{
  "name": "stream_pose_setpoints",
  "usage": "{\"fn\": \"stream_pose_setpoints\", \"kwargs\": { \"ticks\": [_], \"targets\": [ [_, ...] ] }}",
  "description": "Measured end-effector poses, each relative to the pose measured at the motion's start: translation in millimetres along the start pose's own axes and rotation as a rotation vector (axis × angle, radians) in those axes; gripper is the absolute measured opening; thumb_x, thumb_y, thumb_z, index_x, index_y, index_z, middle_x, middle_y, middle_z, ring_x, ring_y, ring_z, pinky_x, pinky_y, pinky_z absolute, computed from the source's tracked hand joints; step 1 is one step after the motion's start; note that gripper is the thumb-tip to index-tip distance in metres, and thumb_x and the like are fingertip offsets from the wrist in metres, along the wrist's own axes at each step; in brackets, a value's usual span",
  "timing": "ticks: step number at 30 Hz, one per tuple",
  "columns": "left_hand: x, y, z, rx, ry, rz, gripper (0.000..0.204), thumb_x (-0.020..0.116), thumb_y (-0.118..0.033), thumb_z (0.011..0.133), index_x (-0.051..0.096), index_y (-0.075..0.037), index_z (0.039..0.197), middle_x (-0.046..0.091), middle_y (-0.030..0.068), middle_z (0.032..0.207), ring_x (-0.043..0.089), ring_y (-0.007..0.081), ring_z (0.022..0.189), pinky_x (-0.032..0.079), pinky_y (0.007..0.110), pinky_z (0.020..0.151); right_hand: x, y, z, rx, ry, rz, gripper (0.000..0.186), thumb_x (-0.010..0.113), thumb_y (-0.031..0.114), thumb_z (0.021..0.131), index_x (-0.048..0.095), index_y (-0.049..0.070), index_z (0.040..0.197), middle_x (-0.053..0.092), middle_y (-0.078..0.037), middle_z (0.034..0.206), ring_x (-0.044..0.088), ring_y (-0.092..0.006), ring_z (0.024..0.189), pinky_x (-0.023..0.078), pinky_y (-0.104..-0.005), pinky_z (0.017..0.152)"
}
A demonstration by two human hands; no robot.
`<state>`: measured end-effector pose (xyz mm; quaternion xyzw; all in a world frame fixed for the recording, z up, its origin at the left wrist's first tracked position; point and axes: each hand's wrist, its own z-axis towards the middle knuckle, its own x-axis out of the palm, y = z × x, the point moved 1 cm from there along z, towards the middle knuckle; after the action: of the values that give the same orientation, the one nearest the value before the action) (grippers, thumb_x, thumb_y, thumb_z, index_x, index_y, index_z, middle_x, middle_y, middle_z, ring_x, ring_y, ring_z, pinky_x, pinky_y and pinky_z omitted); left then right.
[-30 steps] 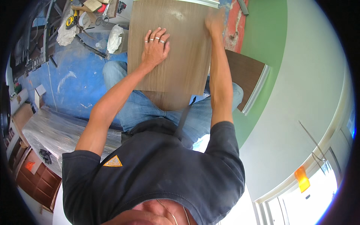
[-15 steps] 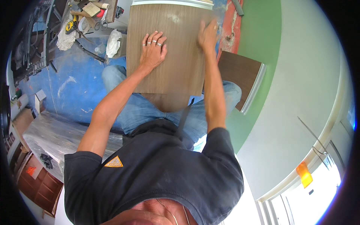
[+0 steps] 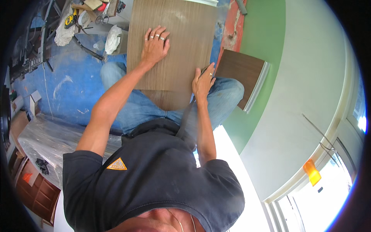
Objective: The person sits on the floor and cleans a cabinet door with a cloth, then uses a sanding block to smooth the edges. The person flips the door to clean the back side and continues wiping both sides.
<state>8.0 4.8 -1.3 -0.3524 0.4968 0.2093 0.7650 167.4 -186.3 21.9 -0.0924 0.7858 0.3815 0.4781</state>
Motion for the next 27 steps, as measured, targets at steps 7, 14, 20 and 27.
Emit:
{"fn": "stream_pose_setpoints", "kwargs": {
  "ticks": [7,14,20,27],
  "targets": [
    [-4.2,-0.8,-7.0,0.032,0.002,-0.013,0.033,0.055,-0.027,0.100,0.062,-0.010,0.127,0.057,0.0103,0.139,0.045,0.0266,0.140,0.026,0.052,0.122,9.9,-19.4,20.4,-0.049,-0.025,0.124,0.079,0.045,0.043,0.106,0.013,-0.006,0.160,0.024,-0.025,0.166,0.023,-0.0404,0.154,0.015,-0.0653,0.120],
    [-4.5,-1.8,-1.9,0.021,0.007,0.012,0.034,0.056,-0.027,0.099,0.061,-0.010,0.128,0.057,0.0098,0.140,0.046,0.0264,0.140,0.027,0.052,0.122,0.9,-23.9,-54.0,0.140,0.059,0.006,0.079,0.047,0.042,0.106,0.014,-0.006,0.160,0.027,-0.030,0.163,0.026,-0.0439,0.152,0.016,-0.0667,0.120],
    [-9.4,-4.5,-2.7,0.045,0.054,0.175,0.035,0.059,-0.028,0.096,0.062,-0.009,0.125,0.059,0.0102,0.137,0.050,0.0260,0.136,0.031,0.052,0.119,12.1,-39.0,-34.4,0.029,-0.081,0.110,0.073,0.048,0.039,0.106,0.025,-0.009,0.157,0.031,-0.031,0.161,0.030,-0.0423,0.150,0.024,-0.0511,0.122],
    [-5.4,-1.7,-4.7,0.013,-0.078,-0.047,0.029,0.060,-0.025,0.095,0.065,-0.010,0.119,0.059,0.0085,0.135,0.049,0.0262,0.137,0.031,0.054,0.118,-33.9,-40.4,-69.3,-0.148,-0.181,0.410,0.067,0.037,0.038,0.111,0.025,-0.008,0.158,0.031,-0.025,0.163,0.029,-0.0355,0.152,0.022,-0.0424,0.124]
  ]
}}
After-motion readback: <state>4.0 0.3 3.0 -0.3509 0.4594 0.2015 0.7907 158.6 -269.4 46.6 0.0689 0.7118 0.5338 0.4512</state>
